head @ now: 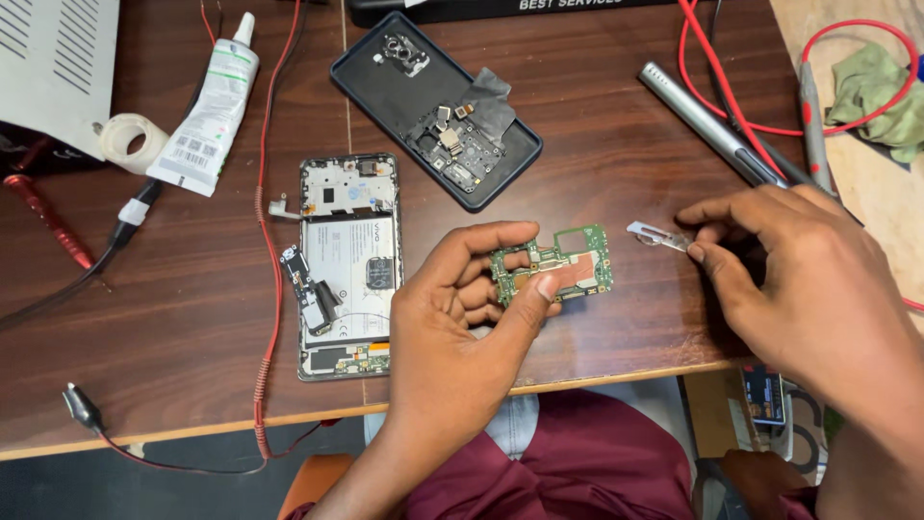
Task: The person repairs a disassembled smartphone at a workbench. They hold the phone's logic board and use a soldering iron and a probe tool to work on the board's components, repositioning the board repeatedly, then lift and turn the board to work on its other side by hand.
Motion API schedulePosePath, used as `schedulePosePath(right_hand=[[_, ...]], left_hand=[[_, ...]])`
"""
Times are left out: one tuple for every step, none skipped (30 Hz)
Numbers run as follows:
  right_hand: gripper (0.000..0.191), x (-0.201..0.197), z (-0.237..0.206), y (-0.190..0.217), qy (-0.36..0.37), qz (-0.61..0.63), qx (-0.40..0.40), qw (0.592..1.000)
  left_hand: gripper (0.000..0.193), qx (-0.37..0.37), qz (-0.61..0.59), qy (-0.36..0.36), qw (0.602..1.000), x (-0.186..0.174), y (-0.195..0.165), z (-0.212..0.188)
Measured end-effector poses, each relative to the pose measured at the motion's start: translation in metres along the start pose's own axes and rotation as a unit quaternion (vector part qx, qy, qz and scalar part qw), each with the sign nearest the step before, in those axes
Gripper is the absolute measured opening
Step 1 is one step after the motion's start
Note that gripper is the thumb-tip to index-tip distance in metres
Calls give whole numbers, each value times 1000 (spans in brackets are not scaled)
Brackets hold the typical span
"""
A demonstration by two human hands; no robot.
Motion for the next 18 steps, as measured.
schedulePosePath(right_hand=[[24, 1, 1, -1, 9, 0, 1, 1000], [23, 2, 3, -2, 18, -1, 2, 1000], [23, 2, 4, -3, 22, 1, 1, 1000], [23, 2, 4, -2, 26, 4, 0, 1000], [23, 3, 5, -1, 31, 8, -2, 999], [22, 5, 7, -5, 47, 12, 33, 998], [21, 7, 7, -10, 63, 16, 69, 996], [21, 10, 6, -14, 78, 19, 106, 991], [20, 9, 7, -12, 72, 21, 95, 993], [20, 8, 6, -10, 67, 22, 85, 994], [20, 7, 6, -9, 61, 24, 75, 995], [21, 8, 5, -10, 66, 15, 88, 994], [22, 10, 5, -11, 70, 6, 100, 993], [23, 11, 5, -13, 73, -3, 112, 991], [21, 10, 5, -11, 61, 0, 96, 994], [20, 8, 6, -9, 50, 4, 79, 996], [18, 8, 6, -6, 39, 7, 62, 997], [18, 9, 5, -8, 39, 7, 75, 996]], left_hand=[[39, -1, 1, 0, 1000, 0, 0, 0], [39, 0, 1, 1, 1000, 1, -1, 1], [39, 2, 2, 3, 1000, 1, -1, 1], [39, 3, 3, 5, 1000, 1, -2, 1], [39, 4, 5, 6, 1000, 1, -3, 0], [39, 3, 4, 4, 1000, 1, -3, 0], [39, 1, 2, 4, 1000, 1, -3, 0], [39, -1, 0, 4, 1000, 1, -3, 0], [39, -3, 1, 2, 1000, 1, -3, 1], [39, -6, 2, 1, 1000, 1, -3, 0], [39, -9, 2, 0, 1000, 1, -4, 0], [39, -14, 1, 1, 1000, 1, -4, 0], [39, -18, 0, 2, 1000, 1, -4, 0], [39, -21, -1, 3, 1000, 1, -5, 0], [39, -23, -3, 3, 1000, 1, -5, 1], [40, -25, -6, 1, 1000, 1, -5, 1], [40, -27, -8, 0, 1000, 0, -5, 1], [40, -26, -10, 1, 1000, 0, -4, 0]])
Point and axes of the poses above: each hand's wrist, its own z-axis towards the middle knuckle, its own x-axis out of the palm, y = z × x, the point moved 7 cm from there along z, towards the middle knuckle, and after that the axes turned 4 degrees about y, right-handed, at the moved point
